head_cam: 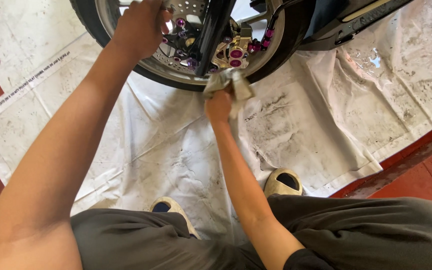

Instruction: The person cleans the front wheel and brake disc of a motorcycle using a cloth. They wipe the disc and surrounding components, then wring out the cloth before continuing to clean the wheel area.

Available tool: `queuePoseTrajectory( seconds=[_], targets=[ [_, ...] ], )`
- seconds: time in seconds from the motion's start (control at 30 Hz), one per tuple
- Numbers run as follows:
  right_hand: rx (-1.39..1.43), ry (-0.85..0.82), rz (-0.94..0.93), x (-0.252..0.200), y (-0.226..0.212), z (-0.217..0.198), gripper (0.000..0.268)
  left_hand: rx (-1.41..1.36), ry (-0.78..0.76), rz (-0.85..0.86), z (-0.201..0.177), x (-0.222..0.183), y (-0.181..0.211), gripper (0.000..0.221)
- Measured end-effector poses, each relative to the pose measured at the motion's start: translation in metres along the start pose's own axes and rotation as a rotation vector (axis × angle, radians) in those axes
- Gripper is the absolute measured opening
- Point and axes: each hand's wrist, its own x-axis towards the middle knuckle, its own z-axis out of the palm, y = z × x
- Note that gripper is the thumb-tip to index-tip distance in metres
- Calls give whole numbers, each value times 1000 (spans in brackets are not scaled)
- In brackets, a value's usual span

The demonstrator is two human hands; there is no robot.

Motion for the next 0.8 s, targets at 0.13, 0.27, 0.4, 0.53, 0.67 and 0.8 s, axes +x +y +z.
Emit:
queuePoseTrajectory(
  seconds=[0.13, 0.27, 0.4, 0.53, 0.67, 0.8],
  targets=[
    [751, -453, -30, -58, -10, 86, 30, 27, -65, -94, 1, 4, 1, 14],
    [978, -855, 399, -93, -23, 100, 38, 69, -131, -162, 8, 10, -6, 9],
    [1206, -840, 870, -91, -106, 13, 31, 94, -61, -107, 10, 7, -9, 25],
    [1591, -776, 903, -61, -137, -39, 50, 87, -114, -170, 10, 10, -6, 22],
    [1659, -633, 683, -35, -127, -66, 40, 46, -168, -173, 9, 16, -6, 20],
    [1435, -424, 689, -8, -159, -127, 67, 0, -122, -135, 11, 14, -5, 17]
  ],
)
